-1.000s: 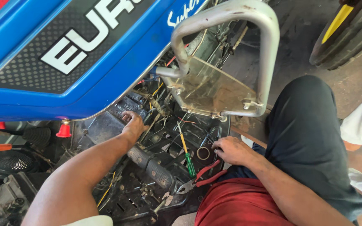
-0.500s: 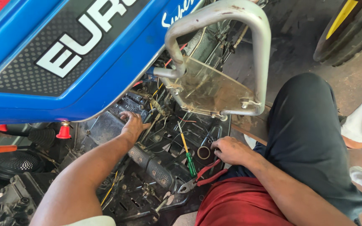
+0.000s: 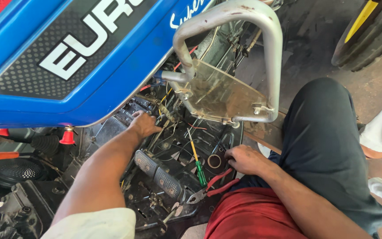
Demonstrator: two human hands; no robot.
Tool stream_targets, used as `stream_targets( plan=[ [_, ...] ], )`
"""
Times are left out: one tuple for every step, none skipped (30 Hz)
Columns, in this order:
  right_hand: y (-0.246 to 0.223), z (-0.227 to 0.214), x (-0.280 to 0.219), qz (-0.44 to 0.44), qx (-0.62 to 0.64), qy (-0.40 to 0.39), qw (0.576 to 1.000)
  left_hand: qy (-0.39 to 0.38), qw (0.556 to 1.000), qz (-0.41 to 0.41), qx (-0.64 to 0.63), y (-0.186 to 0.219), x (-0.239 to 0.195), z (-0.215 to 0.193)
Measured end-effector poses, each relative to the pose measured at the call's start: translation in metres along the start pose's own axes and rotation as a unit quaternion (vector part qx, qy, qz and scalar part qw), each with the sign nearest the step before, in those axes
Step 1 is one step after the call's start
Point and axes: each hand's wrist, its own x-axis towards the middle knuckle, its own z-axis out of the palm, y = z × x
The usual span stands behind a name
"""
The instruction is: The person works on the electrical wiring of a blue tractor, using pliers and a screwdriver to strip, twist, and connect wires near the engine block. They also use electrical tape to insulate the connections.
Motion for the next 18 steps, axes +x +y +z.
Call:
stream_targets(
  plan=[
    [0.0, 0.0, 0.0, 0.003, 0.003, -0.001, 1.0, 0.025, 1.0, 0.01, -0.003, -0.002, 0.003, 0.006],
    [0.0, 0.001, -0.001, 0.005, 0.006, -0.002, 1.0, 0.05, 0.999, 0.019, -0.007, -0.004, 0.007, 0.012],
    [0.0, 0.002, -0.001, 0.007, 0.009, -0.003, 1.0, 0.075, 0.997, 0.029, -0.011, -0.006, 0.01, 0.019],
    [0.0, 0.001, -0.001, 0.011, 0.01, -0.004, 1.0, 0.078, 0.996, 0.03, -0.023, -0.006, 0.014, 0.025],
    [0.001, 0.0, -0.001, 0.016, 0.011, -0.005, 1.0, 0.08, 0.996, 0.031, -0.036, -0.005, 0.018, 0.03],
    [0.001, -0.002, 0.0, 0.019, 0.01, -0.007, 1.0, 0.081, 0.995, 0.03, -0.05, -0.002, 0.02, 0.036],
    [0.002, -0.004, 0.001, 0.016, 0.009, -0.002, 1.0, 0.085, 0.995, 0.03, -0.033, 0.001, 0.023, 0.04],
    [0.0, -0.001, 0.001, 0.012, 0.008, 0.001, 1.0, 0.087, 0.996, 0.029, -0.018, 0.002, 0.024, 0.044],
    [-0.003, 0.002, 0.002, 0.008, 0.007, 0.003, 1.0, 0.089, 0.996, 0.028, -0.002, 0.001, 0.022, 0.048],
    [-0.003, 0.002, 0.002, 0.0, 0.008, 0.004, 1.0, 0.118, 0.991, 0.013, -0.06, 0.003, 0.019, 0.05],
    [-0.004, 0.004, 0.001, -0.008, 0.009, 0.005, 1.0, 0.146, 0.982, -0.004, -0.117, 0.002, 0.013, 0.053],
    [-0.005, 0.002, 0.003, -0.02, 0.007, 0.003, 1.0, 0.174, 0.968, -0.026, -0.176, 0.001, 0.004, 0.057],
    [-0.006, 0.001, 0.004, -0.006, 0.011, -0.007, 1.0, 0.227, 0.938, -0.098, -0.244, -0.003, -0.006, 0.06],
    [-0.009, 0.001, 0.006, 0.004, 0.014, -0.019, 1.0, 0.275, 0.894, -0.174, -0.309, -0.006, -0.021, 0.067],
    [-0.012, 0.001, 0.009, 0.015, 0.015, -0.032, 0.999, 0.326, 0.84, -0.258, -0.349, -0.006, -0.036, 0.075],
    [-0.013, 0.0, 0.009, 0.011, 0.007, -0.025, 1.0, 0.372, 0.774, -0.34, -0.382, -0.004, -0.046, 0.081],
    [-0.013, -0.002, 0.009, 0.008, -0.001, -0.018, 1.0, 0.396, 0.678, -0.404, -0.47, 0.002, -0.054, 0.089],
    [-0.013, -0.002, 0.009, 0.003, -0.008, -0.011, 1.0, 0.414, 0.567, -0.46, -0.544, 0.012, -0.062, 0.099]
  ],
)
